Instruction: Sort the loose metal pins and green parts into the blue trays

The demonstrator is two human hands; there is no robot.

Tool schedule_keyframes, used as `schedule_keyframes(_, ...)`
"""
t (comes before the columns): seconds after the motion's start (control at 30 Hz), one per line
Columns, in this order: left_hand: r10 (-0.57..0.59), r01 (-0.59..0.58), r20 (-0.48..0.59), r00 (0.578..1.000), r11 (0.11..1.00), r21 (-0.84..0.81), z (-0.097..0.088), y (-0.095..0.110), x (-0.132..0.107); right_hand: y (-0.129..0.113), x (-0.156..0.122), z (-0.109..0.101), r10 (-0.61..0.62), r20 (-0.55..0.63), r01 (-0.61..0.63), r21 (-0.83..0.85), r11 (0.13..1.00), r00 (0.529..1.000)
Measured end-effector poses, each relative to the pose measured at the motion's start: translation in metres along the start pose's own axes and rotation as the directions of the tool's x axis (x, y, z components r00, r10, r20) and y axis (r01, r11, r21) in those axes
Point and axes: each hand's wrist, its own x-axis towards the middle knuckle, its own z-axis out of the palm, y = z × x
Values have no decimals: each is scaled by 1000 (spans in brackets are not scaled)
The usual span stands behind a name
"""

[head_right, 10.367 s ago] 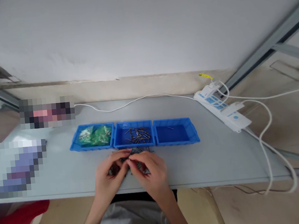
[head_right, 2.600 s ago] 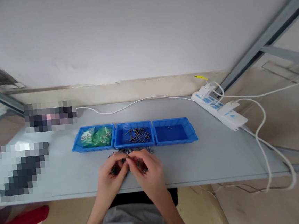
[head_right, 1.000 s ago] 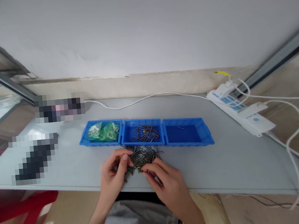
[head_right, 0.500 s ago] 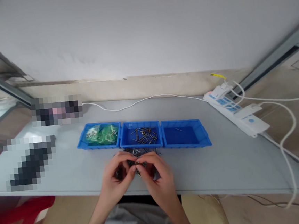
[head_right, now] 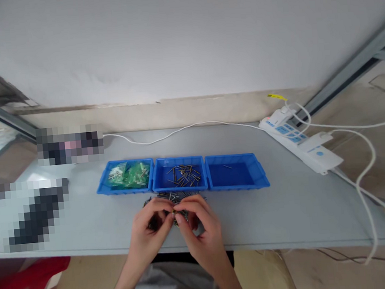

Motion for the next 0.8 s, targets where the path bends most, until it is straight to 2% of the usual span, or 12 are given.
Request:
schedule_keyframes(0.27,-32,32,1,999,999,9,-1,-6,-4,2,-1,1,11,6,-11,14,1000,1000)
schedule_keyframes(0.53,-19,19,-12,1000,999,33,-1,-1,1,0,-1,3,35,-13,-35,14,999,999)
schedule_keyframes(0.8,-3,4,-21,1000,999,39,-1,-2,0,-1,1,8,-81,-39,79,-52,995,996)
